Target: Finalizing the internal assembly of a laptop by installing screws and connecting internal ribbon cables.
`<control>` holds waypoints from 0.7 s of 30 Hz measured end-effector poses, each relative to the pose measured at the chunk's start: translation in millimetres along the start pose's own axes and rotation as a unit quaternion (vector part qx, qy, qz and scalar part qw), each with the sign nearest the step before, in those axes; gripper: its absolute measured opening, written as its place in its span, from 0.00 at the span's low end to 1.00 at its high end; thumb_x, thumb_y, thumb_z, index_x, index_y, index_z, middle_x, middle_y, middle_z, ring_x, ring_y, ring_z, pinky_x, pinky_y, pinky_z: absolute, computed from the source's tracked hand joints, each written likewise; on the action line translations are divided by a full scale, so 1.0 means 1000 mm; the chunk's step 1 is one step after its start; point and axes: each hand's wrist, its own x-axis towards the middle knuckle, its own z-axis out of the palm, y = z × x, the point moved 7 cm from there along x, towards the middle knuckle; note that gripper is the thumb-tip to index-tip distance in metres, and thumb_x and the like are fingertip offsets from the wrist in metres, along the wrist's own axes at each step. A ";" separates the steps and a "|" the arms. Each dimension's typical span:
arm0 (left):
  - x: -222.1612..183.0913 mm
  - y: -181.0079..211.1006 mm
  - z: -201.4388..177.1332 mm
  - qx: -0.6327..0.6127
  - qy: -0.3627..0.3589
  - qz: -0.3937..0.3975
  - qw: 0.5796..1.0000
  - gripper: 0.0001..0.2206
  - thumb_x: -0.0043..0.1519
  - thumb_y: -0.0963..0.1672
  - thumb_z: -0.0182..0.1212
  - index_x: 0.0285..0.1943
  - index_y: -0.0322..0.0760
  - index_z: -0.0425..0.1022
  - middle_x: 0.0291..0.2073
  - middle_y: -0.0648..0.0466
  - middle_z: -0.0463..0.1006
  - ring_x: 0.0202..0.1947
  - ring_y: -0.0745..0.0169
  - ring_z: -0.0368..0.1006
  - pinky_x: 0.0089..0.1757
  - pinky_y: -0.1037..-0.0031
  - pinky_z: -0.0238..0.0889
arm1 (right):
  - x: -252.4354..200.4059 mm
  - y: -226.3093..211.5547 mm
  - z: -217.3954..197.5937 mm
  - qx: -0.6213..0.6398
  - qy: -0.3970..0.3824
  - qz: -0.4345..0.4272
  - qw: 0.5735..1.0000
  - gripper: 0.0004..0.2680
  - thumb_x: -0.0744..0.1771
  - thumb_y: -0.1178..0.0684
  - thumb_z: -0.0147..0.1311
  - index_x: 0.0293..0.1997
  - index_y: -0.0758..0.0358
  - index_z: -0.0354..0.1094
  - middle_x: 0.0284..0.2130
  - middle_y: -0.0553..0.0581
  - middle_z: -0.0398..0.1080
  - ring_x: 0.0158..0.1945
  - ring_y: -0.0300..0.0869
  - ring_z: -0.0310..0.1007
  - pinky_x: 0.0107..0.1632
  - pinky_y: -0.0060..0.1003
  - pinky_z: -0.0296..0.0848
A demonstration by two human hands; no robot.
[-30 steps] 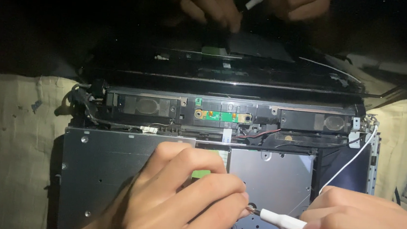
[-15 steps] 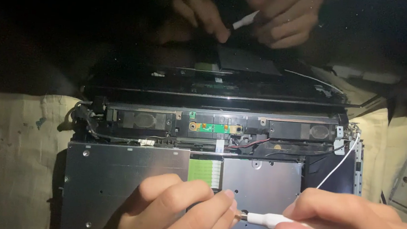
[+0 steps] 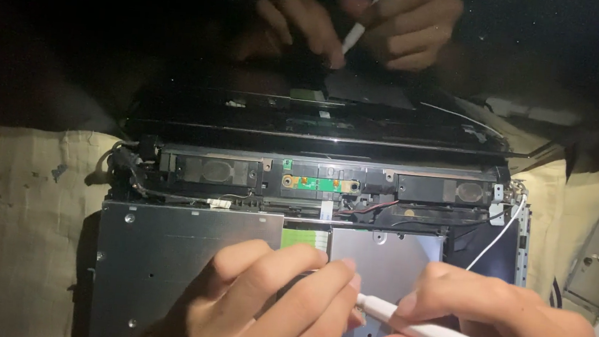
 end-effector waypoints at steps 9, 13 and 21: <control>-0.008 0.001 0.000 0.010 -0.027 -0.056 0.998 0.13 0.71 0.53 0.52 0.44 0.49 0.80 0.43 0.62 0.84 0.45 0.69 0.79 0.45 0.72 0.62 | 0.020 -0.004 -0.023 -0.046 0.049 -0.072 0.995 0.14 0.63 0.40 0.51 0.18 0.56 0.70 0.17 0.47 0.79 0.13 0.30 0.70 0.21 0.23 0.74; -0.030 0.001 0.031 0.069 -0.072 -0.105 0.990 0.11 0.66 0.52 0.59 0.54 0.54 0.78 0.52 0.53 0.81 0.54 0.60 0.76 0.48 0.66 0.68 | 0.041 -0.020 -0.011 -0.092 0.064 -0.141 0.984 0.10 0.62 0.50 0.51 0.18 0.61 0.58 0.16 0.52 0.75 0.14 0.34 0.60 0.21 0.27 0.64; -0.098 -0.007 0.098 0.090 -0.072 -0.186 0.976 0.21 0.64 0.57 0.63 0.54 0.44 0.71 0.51 0.59 0.81 0.54 0.70 0.75 0.51 0.71 0.68 | 0.051 0.015 -0.004 -0.093 -0.045 -0.190 0.976 0.11 0.63 0.51 0.51 0.15 0.53 0.58 0.19 0.52 0.77 0.18 0.36 0.69 0.26 0.29 0.74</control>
